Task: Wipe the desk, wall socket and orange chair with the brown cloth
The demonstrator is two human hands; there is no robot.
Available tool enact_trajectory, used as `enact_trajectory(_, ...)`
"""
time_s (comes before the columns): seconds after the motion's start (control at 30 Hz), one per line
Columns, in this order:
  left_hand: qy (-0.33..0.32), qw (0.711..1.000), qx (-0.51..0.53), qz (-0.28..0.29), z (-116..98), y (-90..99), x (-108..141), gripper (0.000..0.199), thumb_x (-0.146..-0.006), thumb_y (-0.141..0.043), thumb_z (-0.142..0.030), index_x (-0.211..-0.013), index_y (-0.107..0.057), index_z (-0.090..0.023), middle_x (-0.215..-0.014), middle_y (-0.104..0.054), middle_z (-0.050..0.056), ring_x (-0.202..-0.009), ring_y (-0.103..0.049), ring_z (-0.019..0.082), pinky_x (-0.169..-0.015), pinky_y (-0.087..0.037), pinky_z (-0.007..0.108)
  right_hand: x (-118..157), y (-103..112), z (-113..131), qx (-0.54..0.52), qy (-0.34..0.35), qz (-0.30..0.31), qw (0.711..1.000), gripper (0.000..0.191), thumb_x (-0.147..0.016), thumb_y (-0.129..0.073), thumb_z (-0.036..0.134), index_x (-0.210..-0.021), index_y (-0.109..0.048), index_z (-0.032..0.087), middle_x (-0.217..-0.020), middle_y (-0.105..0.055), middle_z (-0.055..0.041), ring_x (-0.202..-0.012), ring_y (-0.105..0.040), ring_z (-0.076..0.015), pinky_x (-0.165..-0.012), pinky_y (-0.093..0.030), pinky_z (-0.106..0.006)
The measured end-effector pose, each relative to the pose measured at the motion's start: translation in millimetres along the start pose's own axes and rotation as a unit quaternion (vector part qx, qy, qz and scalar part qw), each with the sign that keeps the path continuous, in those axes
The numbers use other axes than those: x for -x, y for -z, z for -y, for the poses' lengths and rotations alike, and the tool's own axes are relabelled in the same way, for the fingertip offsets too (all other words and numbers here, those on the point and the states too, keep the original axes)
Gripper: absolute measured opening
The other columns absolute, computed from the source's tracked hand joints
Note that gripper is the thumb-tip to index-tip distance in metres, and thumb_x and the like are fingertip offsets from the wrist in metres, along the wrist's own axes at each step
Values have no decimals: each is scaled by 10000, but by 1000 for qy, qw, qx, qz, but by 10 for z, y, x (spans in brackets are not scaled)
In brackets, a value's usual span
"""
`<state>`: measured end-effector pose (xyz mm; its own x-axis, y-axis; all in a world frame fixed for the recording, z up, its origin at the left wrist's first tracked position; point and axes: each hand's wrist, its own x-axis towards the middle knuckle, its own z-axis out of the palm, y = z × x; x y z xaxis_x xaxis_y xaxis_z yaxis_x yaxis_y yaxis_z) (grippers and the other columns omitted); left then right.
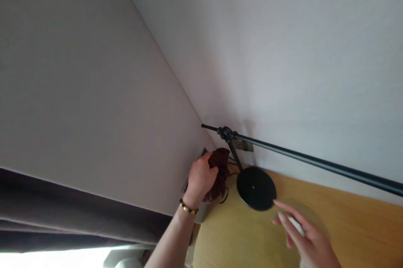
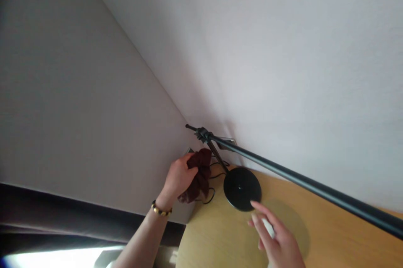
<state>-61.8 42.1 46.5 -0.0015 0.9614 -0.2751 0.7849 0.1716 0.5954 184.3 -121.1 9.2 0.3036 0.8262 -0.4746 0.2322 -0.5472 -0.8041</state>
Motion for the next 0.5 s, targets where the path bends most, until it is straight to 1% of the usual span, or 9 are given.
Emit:
enact_trajectory(0.07,-24,998,58,-11,-30,-89,-197,484,-712,-582,-107,-1181,-679,-181,-1008,-757,68,-917,-690,226,-794,-507,282,-166,102,534,13,96,-4,995,711,-800,-606,662,-1354,-511,227,-887,-707,-44,-503,-520,-117,-473,-480,-236)
enact_trajectory(0.17,-86,987,135,28,-53,-197,-466,417,-712,-600,-86,-1106,-706,-174,-942,-758,21,-855,-684,190,-757,-513,251,-333,173,1356,-13,239,10,971,652,-857,-623,554,-1423,-435,289,-890,-685,-10,-504,-500,-90,-484,-471,-208)
enact_trajectory(0.2,-106,982,151,49,-56,-233,-550,378,-712,-606,-80,-1062,-718,-169,-925,-757,9,-840,-681,181,-743,-514,242,-359,171,1574,-27,277,25,960,613,-873,-608,552,-1413,-455,307,-861,-678,-1,-518,-513,-91,-496,-477,-205)
enact_trajectory(0.27,-138,972,170,87,-60,-315,-707,316,-714,-619,-68,-996,-730,-158,-920,-755,0,-835,-677,170,-730,-514,228,-372,142,1877,-32,316,36,948,441,-902,-561,569,-1234,-633,289,-682,-622,13,-532,-526,-98,-505,-466,-191)
enact_trajectory(0.3,-156,968,168,98,-65,-361,-776,294,-718,-631,-69,-980,-733,-156,-930,-756,3,-847,-677,169,-739,-514,226,-364,126,1959,-25,318,33,947,401,-913,-534,582,-1087,-704,263,-594,-571,14,-515,-515,-98,-487,-446,-183)
enact_trajectory(0.33,-169,969,153,99,-74,-411,-835,261,-726,-648,-84,-961,-736,-156,-930,-757,9,-856,-679,172,-749,-512,228,-348,114,2002,-15,310,25,950,417,-919,-515,592,-945,-732,237,-527,-517,13,-486,-489,-94,-454,-411,-176)
enact_trajectory(0.37,-174,972,129,91,-89,-463,-880,209,-738,-668,-117,-930,-739,-155,-917,-759,22,-858,-682,182,-758,-511,236,-330,109,2014,-7,296,12,955,450,-921,-503,600,-847,-729,218,-488,-478,14,-448,-448,-87,-415,-368,-172)
enact_trajectory(0.43,-162,983,71,48,-132,-574,-928,133,-774,-694,-226,-871,-743,-148,-892,-758,66,-861,-689,216,-766,-505,267,-295,124,1976,-5,271,-16,963,481,-911,-497,615,-793,-714,203,-499,-488,3,-413,-405,-84,-371,-327,-179)
enact_trajectory(0.5,-119,992,38,-2,-175,-685,-925,213,-819,-674,-336,-862,-743,-139,-878,-754,113,-852,-696,247,-748,-497,293,-276,161,1909,1,261,-52,964,470,-900,-504,619,-814,-714,207,-549,-532,-13,-432,-448,-106,-350,-326,-190)
